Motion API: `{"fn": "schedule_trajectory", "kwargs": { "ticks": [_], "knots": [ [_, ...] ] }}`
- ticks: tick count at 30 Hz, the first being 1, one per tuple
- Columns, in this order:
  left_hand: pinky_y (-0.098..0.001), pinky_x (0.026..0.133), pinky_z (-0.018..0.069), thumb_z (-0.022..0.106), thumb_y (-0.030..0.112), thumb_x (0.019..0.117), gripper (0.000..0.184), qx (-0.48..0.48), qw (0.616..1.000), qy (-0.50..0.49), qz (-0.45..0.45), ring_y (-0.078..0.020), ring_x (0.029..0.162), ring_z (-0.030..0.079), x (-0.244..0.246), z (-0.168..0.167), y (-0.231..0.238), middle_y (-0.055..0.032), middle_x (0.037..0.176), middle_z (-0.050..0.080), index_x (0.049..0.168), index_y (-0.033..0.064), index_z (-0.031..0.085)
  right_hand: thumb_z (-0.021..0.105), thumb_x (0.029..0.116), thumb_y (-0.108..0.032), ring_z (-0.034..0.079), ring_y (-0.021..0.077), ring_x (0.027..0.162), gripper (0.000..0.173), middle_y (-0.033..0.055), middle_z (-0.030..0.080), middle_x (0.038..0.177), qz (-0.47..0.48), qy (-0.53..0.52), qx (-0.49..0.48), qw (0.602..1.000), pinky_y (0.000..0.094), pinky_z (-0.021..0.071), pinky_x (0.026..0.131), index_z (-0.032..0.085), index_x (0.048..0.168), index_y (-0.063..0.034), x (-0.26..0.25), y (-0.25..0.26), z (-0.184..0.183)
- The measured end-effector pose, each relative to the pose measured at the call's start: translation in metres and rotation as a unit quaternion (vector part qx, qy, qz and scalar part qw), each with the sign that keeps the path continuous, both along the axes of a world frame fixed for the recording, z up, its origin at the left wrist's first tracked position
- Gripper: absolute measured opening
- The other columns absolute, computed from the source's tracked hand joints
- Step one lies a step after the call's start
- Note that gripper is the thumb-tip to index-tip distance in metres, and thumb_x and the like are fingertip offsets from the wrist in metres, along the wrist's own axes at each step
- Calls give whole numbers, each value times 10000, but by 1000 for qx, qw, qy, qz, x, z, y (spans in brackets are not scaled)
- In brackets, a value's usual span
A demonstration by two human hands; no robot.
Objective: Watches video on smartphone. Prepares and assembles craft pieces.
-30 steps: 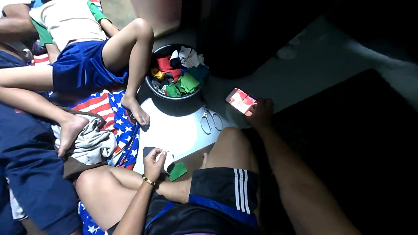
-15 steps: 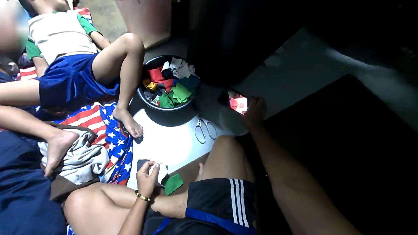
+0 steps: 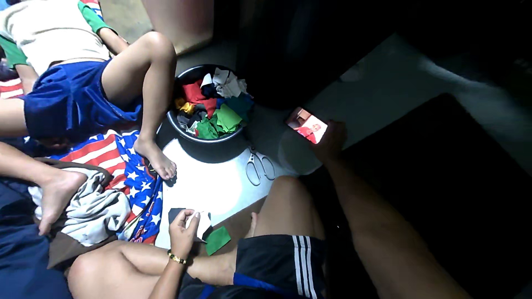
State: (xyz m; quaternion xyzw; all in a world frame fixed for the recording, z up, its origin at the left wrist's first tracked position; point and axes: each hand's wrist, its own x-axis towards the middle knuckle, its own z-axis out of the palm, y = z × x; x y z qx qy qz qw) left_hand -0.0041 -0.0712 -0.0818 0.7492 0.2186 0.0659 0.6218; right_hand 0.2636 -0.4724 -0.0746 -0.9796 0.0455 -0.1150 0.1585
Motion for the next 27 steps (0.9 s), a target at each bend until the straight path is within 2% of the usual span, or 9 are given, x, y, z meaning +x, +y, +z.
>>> {"fn": "schedule_trajectory", "kwargs": {
  "ticks": [3,6,9,12,16,19,22,24,27],
  "knots": [
    [-142,585,497,634,84,901,79,-4,1000,0,8,21,604,575,0,-2,1,49,753,660,911,21,680,879,762,-229,472,569,1309,827,400,487,1384,21,23,0,1000,667,382,1085,479,1405,104,18,8,4],
    [-153,630,525,641,102,890,100,5,1000,12,5,20,643,601,1,-2,0,44,776,674,912,15,685,860,782,-214,477,578,1302,782,407,495,1373,42,9,-7,999,666,391,1081,490,1389,112,35,15,3],
    [-147,619,522,639,95,887,84,0,1000,18,9,26,633,597,3,-2,-2,50,777,676,903,25,682,855,777,-172,470,580,1304,755,405,490,1375,70,18,-14,997,670,398,1066,497,1376,115,54,13,0],
    [-140,608,513,637,93,883,74,-5,1000,27,9,33,623,590,5,-3,-3,66,758,669,893,36,682,856,756,-87,418,587,1356,767,414,436,1431,79,57,-22,995,678,367,1100,483,1392,123,68,11,1],
    [-133,591,508,641,81,883,64,-15,1000,20,3,38,613,587,7,-3,-3,75,752,671,895,41,688,873,715,-95,463,591,1299,739,418,474,1377,110,55,-37,992,687,396,1052,533,1333,125,80,9,2],
    [-127,551,488,634,67,881,53,-28,1000,12,2,42,570,560,7,-4,-4,86,729,659,892,49,682,878,719,-110,468,589,1291,742,414,479,1364,118,59,-45,990,687,404,1033,529,1331,123,85,11,6],
    [-126,532,477,636,69,885,47,-42,999,13,6,38,548,547,7,-5,-3,88,714,652,892,59,682,866,723,-55,432,596,1329,754,423,444,1400,115,85,-57,988,694,390,1049,496,1348,146,89,14,11],
    [-129,535,482,637,68,886,48,-43,999,14,7,34,554,556,6,-5,-3,81,719,659,892,55,683,853,726,-38,441,588,1333,736,414,459,1401,123,79,-69,987,687,390,1061,496,1344,145,92,12,10],
    [-128,560,492,637,71,883,51,-41,999,14,7,37,582,570,7,-4,-4,84,742,669,895,56,684,845,763,-55,437,584,1341,721,412,459,1406,132,72,-57,987,674,372,1093,492,1363,136,93,10,9]
  ]
}}
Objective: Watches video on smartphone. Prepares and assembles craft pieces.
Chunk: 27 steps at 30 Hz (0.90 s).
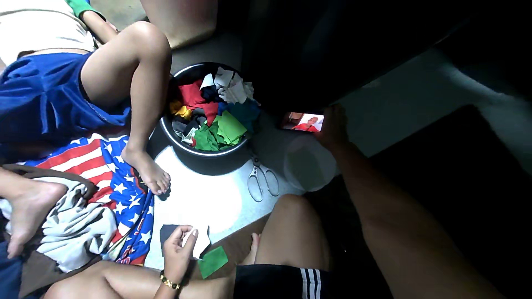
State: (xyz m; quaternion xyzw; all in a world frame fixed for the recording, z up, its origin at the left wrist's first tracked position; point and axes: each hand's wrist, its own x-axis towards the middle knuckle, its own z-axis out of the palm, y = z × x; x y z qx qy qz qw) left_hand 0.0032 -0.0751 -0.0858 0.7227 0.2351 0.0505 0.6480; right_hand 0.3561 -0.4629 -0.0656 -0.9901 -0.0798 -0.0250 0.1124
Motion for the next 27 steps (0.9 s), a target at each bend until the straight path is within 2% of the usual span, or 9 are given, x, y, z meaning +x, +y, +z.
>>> {"fn": "schedule_trajectory", "kwargs": {
  "ticks": [4,9,18,27],
  "knots": [
    [-132,577,505,633,53,882,56,-16,1000,-15,-6,35,600,582,0,-1,0,85,755,676,898,61,686,864,731,-80,455,586,1313,725,411,477,1377,2,-8,13,1000,678,389,1067,521,1334,129,1,-4,-5],
    [-144,611,529,633,65,879,64,-8,1000,-2,-8,30,641,613,0,-1,1,73,768,686,904,48,689,824,693,20,428,593,1338,738,436,447,1397,0,-1,22,1000,665,357,1111,502,1343,156,-1,0,-1],
    [-138,613,529,634,54,884,63,-30,999,-16,-10,32,640,612,1,0,0,85,775,691,907,65,691,827,701,-65,419,596,1340,761,444,443,1397,-13,-48,41,998,640,343,1127,480,1337,166,0,-2,-14],
    [-136,605,524,632,53,887,67,-32,999,-27,-17,31,634,608,1,-3,1,84,776,690,911,70,692,876,618,-53,425,587,1335,857,432,442,1397,-15,-19,58,998,647,353,1117,469,1343,154,3,-3,-10]
  ]
}}
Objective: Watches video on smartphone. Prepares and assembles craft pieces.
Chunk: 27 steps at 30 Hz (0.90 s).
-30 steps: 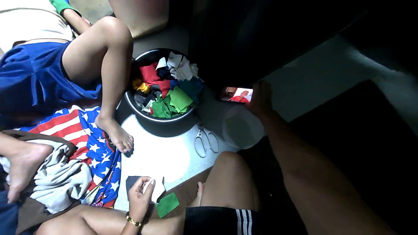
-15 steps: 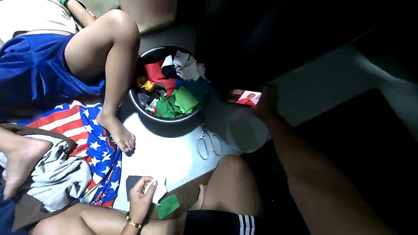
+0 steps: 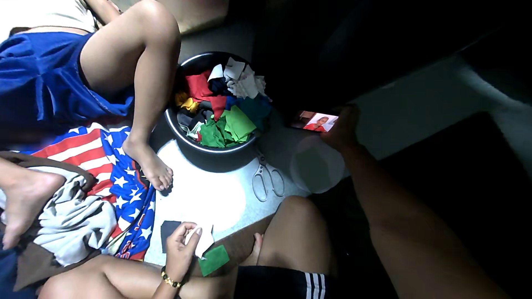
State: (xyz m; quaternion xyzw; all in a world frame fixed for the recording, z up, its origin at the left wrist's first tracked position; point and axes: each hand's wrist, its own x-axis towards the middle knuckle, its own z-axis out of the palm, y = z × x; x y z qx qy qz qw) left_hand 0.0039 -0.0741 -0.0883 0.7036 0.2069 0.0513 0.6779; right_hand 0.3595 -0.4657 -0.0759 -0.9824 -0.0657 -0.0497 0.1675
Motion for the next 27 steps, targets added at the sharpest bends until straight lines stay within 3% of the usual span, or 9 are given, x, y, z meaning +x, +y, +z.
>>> {"fn": "schedule_trajectory", "kwargs": {
  "ticks": [6,9,11,14,16,19,22,25,27],
  "knots": [
    [-133,618,525,633,54,885,58,9,1000,-5,-3,42,640,602,2,5,1,94,769,677,912,56,685,814,651,-14,368,602,1377,844,438,395,1456,-38,-52,36,997,672,298,1134,445,1392,155,-17,12,9],
    [-168,658,553,586,30,927,75,-42,999,21,4,29,683,630,5,25,-4,83,776,673,951,22,656,748,830,-63,344,552,1426,742,437,364,1494,-98,-97,126,982,557,275,1204,391,1429,191,-54,47,34],
    [-212,774,575,542,25,976,123,-111,993,29,13,-3,802,663,7,38,-5,49,871,701,996,9,662,730,805,6,450,427,1369,719,392,430,1449,-30,-84,260,962,442,386,1159,383,1407,192,-91,77,45],
    [-229,742,586,473,46,1047,195,-185,981,49,14,-34,771,679,4,53,-6,17,857,710,1043,-9,660,681,877,-40,645,158,1103,497,171,627,1224,117,107,389,907,313,559,945,496,1319,93,-173,137,71],
    [-234,699,588,416,75,1080,241,-236,970,62,0,-54,755,687,0,62,-4,-7,864,713,1089,-15,640,703,913,-98,680,138,951,404,129,686,1104,173,273,401,857,311,583,829,596,1266,67,-222,176,82],
    [-269,768,607,409,63,1070,219,-301,951,72,-24,-82,824,707,-8,75,-3,-24,916,714,1197,-22,566,754,889,-141,655,71,889,487,54,664,1041,174,434,411,783,243,570,792,580,1313,23,-263,213,82],
    [-285,782,617,594,-99,903,370,-257,964,56,-45,-107,821,734,-17,79,-1,-58,946,751,1258,-55,501,759,820,48,623,40,749,475,17,664,910,126,403,433,796,207,545,700,609,1269,7,-278,223,82],
    [-242,704,597,668,-123,852,496,-170,984,42,-35,-75,735,695,-25,80,-5,-56,952,727,1311,-69,487,767,797,90,627,49,703,444,24,674,849,135,315,426,837,214,550,668,635,1216,26,-284,218,83],
    [-248,746,593,707,-73,837,625,-110,993,20,-31,-88,855,691,-28,80,-13,-117,1144,667,1393,-74,420,762,810,82,646,48,681,367,19,676,802,135,291,437,840,215,572,667,651,1157,36,-289,216,88]
  ]
}}
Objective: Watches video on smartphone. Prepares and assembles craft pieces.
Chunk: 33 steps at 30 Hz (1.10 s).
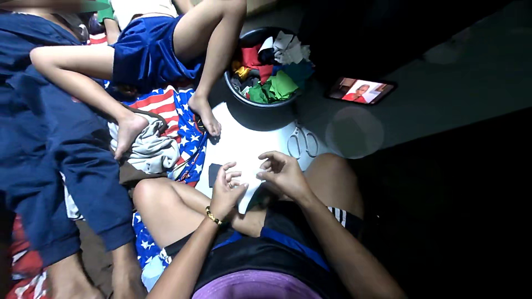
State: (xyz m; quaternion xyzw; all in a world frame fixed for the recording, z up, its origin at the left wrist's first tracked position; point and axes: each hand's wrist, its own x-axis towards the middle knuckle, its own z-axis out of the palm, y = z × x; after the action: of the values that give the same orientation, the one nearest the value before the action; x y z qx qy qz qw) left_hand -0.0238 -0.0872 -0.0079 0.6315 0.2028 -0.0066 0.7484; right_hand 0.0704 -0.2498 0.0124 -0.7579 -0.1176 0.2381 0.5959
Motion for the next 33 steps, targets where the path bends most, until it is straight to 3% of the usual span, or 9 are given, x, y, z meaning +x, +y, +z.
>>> {"fn": "schedule_trajectory", "kwargs": {
  "ticks": [4,6,9,15,19,22,25,29,33],
  "knots": [
    [-322,1018,517,883,150,726,513,196,978,-74,-12,-217,1279,563,-4,-4,-22,-227,1429,522,1136,-56,654,735,815,95,649,69,648,246,34,667,806,-59,26,38,997,233,587,639,664,1041,28,-15,1,8],
    [-316,1012,514,876,196,722,389,273,956,-110,14,-224,1245,580,-4,-9,-32,-240,1381,551,1003,-19,714,731,811,106,647,64,635,227,38,671,817,-86,36,54,994,224,585,620,655,1009,25,-22,3,11],
    [-281,929,570,832,111,761,297,277,947,-163,23,-180,1065,683,-4,-14,-37,-215,1199,676,981,-60,729,737,819,119,663,70,626,195,40,682,802,-111,37,71,991,233,604,628,654,969,25,-28,2,13],
    [-240,896,585,618,-1,952,169,128,983,-129,-28,-85,980,711,-5,-2,-31,-144,1097,736,1047,-82,732,668,926,42,683,63,678,69,23,701,811,-92,-3,103,990,246,613,687,682,993,34,-26,-8,13],
    [-278,795,606,432,44,1053,282,-73,996,-35,32,-85,809,713,-1,5,-32,-48,882,741,1072,-67,691,692,920,-17,644,36,664,24,-6,675,781,-126,-17,77,989,214,572,652,679,939,-9,-27,-12,7],
    [-305,830,609,406,44,1067,291,-144,987,-28,63,-119,867,721,0,7,-33,-79,945,742,1108,-77,668,791,844,-65,633,60,786,185,27,656,880,-121,3,46,992,225,548,709,671,972,-6,-28,-12,1],
    [-298,874,579,446,32,1038,268,-128,989,-45,64,-120,964,687,1,2,-33,-115,1116,711,1067,-80,687,809,801,-56,665,47,783,184,5,694,848,-87,43,74,993,216,570,736,692,941,-31,-31,-9,-3],
    [-302,831,606,388,37,1079,278,-200,973,-15,110,-127,875,713,2,7,-32,-84,952,724,1108,-65,645,726,875,-30,664,35,738,130,0,700,860,-64,52,113,990,209,581,725,695,999,-5,-34,-3,-7],
    [-336,878,594,301,87,1100,281,-326,936,23,129,-166,931,704,5,3,-26,-94,991,690,1164,7,562,739,883,-96,585,36,699,273,42,638,939,-63,-9,55,996,193,524,648,676,1119,26,-32,-1,-12]
  ]
}}
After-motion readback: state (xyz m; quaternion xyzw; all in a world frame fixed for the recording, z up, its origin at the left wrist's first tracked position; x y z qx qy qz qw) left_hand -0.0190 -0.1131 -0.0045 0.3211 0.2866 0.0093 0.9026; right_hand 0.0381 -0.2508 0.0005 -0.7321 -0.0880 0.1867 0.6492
